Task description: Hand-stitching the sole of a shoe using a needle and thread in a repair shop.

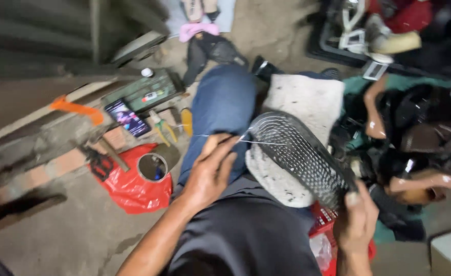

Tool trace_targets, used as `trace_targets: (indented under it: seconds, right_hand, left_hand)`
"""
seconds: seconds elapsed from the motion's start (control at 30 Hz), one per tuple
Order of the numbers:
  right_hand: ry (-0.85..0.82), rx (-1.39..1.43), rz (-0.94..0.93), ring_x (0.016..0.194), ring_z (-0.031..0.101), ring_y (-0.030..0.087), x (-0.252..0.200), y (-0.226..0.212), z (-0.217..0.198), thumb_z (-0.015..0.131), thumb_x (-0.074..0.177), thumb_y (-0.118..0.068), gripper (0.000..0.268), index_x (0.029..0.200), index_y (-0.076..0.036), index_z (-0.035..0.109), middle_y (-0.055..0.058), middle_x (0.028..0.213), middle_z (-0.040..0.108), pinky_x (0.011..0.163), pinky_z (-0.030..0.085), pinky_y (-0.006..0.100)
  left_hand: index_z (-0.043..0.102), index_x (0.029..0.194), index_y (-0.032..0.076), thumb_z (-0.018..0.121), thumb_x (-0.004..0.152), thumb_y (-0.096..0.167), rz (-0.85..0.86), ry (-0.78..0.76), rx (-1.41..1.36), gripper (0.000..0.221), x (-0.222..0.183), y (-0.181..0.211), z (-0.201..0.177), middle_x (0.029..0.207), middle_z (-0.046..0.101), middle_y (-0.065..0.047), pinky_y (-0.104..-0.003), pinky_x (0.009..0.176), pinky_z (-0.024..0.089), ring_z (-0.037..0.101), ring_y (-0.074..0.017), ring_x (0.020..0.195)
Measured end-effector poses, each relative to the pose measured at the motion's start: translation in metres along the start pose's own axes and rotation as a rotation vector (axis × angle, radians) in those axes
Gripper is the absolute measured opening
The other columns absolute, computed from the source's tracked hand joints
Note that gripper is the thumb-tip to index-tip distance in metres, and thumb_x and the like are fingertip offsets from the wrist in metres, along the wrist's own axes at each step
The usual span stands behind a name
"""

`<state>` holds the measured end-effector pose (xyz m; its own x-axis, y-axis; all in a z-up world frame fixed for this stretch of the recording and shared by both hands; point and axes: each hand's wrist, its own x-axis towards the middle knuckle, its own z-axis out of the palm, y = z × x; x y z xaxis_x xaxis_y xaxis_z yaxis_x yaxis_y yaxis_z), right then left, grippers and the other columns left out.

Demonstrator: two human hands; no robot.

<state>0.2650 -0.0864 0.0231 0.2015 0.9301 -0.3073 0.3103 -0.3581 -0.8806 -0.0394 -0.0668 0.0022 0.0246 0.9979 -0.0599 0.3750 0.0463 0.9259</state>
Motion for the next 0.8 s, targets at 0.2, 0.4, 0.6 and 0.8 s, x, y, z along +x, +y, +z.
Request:
trace_targets:
  seconds: [0.2,0.4,0.6,0.8]
  right_hand:
    - [0.099,0.726,0.014,0.066,0.072,0.028,0.022,0.067,0.017,0.066,0.094,-0.020,0.028,0.116,-0.003,0.065,0.017,0.096,0.072,0.053,0.061,0.040]
    - [0.162,0.759,0.084,0.069,0.064,0.019,0.029,0.019,0.045,0.072,0.090,-0.005,0.015,0.104,-0.005,0.066,0.006,0.084,0.066,0.054,0.052,0.030]
    - [0.183,0.713,0.009,0.063,0.067,0.025,0.027,0.024,0.041,0.069,0.090,0.000,0.004,0.094,0.001,0.070,0.016,0.075,0.067,0.055,0.056,0.035]
    - [0.219,0.702,-0.009,0.064,0.071,0.027,0.026,0.025,0.045,0.070,0.087,0.002,0.006,0.093,0.001,0.070,0.018,0.072,0.068,0.057,0.062,0.035]
  left_hand:
    - [0.058,0.147,0.011,0.059,0.103,0.013,0.066,-0.086,0.074,0.044,0.011,0.042,-0.017,0.103,0.075,-0.016,-0.051,0.075,0.061,0.074,-0.0387,0.093]
    - [0.073,0.129,0.018,0.056,0.102,0.018,0.100,-0.168,0.220,0.032,0.015,0.058,-0.009,0.087,0.073,-0.004,-0.039,0.057,0.059,0.070,-0.0288,0.064]
    - [0.075,0.124,0.017,0.054,0.101,0.015,0.159,-0.213,0.293,0.032,0.024,0.057,0.003,0.084,0.070,-0.005,-0.039,0.047,0.056,0.068,-0.0292,0.058]
    - [0.075,0.126,0.014,0.053,0.098,0.007,0.134,-0.287,0.255,0.036,0.031,0.060,0.006,0.086,0.069,-0.008,-0.041,0.048,0.057,0.070,-0.0306,0.059]
